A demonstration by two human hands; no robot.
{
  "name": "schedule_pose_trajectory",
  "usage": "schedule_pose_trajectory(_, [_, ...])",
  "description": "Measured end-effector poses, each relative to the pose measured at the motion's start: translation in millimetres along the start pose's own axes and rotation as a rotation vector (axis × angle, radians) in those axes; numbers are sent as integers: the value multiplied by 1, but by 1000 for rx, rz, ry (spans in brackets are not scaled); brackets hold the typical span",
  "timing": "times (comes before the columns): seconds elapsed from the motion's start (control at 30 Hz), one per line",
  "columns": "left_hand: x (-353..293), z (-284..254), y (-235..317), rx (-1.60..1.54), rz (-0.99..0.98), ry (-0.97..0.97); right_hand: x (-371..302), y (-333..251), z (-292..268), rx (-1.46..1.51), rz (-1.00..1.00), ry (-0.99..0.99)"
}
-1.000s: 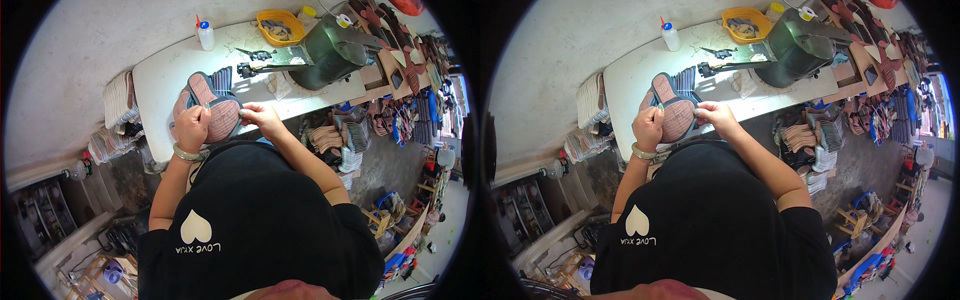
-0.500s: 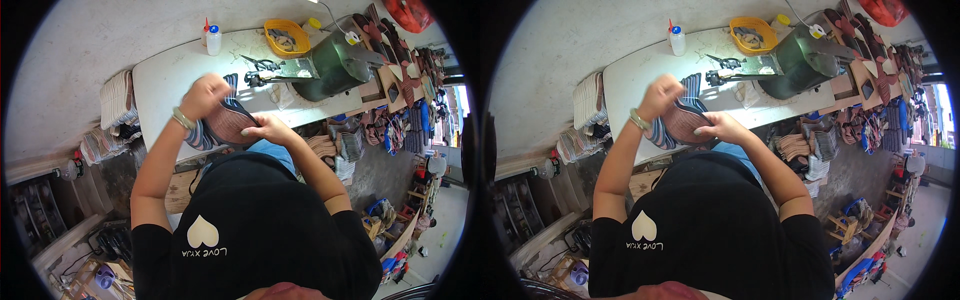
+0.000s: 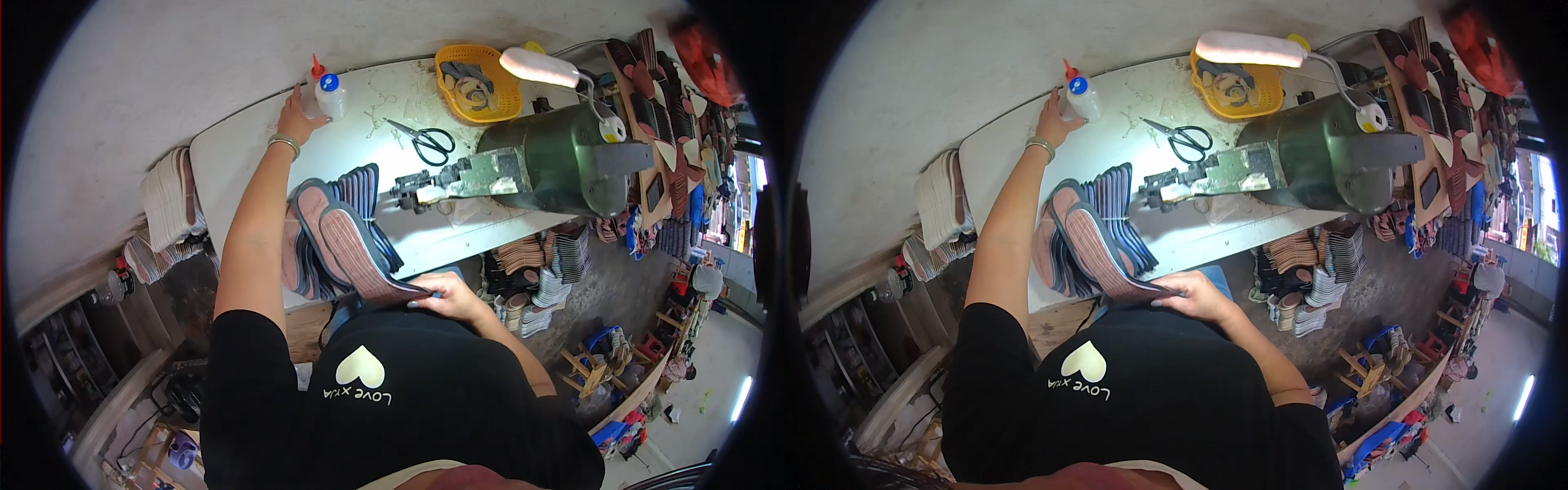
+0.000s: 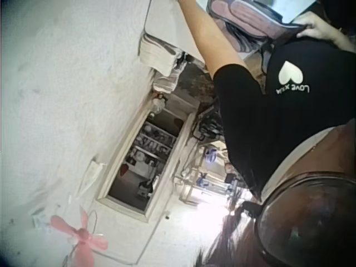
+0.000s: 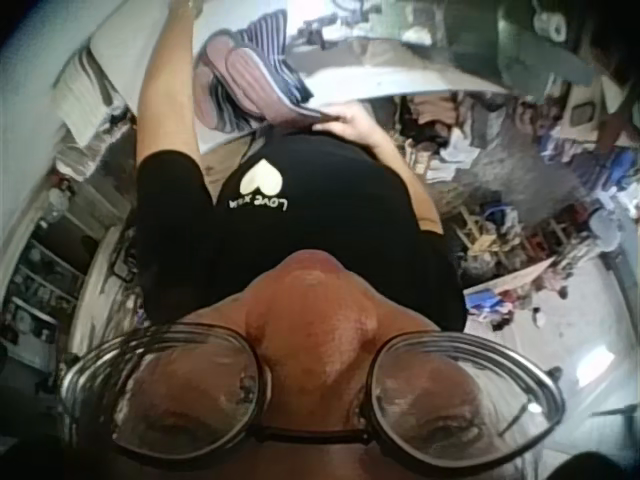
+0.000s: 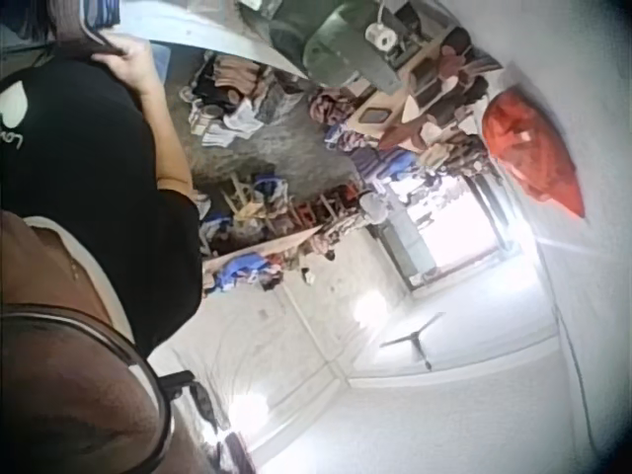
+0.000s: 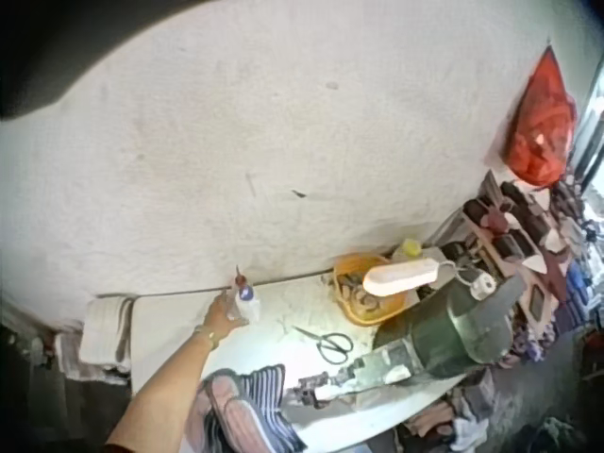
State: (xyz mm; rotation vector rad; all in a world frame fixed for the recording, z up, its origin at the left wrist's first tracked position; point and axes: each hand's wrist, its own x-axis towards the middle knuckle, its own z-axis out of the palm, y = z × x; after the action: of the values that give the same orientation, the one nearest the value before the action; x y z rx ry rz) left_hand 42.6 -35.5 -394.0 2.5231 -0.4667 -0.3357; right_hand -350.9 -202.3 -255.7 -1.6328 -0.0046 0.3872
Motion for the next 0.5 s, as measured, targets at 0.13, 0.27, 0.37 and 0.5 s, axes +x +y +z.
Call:
schedule_pose_trajectory(0.13, [27, 30, 19, -71, 65, 21, 13, 7, -16, 99, 33, -5])
schedule_pose_trajectory(0.27, [41, 61, 73, -42, 57, 67, 28, 10, -25, 136, -2, 2])
schedule_pose_trajectory(0.37, [51, 79, 101, 15, 58, 103, 33, 6, -33, 121, 13, -7])
schedule_pose_trajectory(0.5, [62, 84, 125, 31, -70, -14, 34, 7, -35, 158, -15, 36])
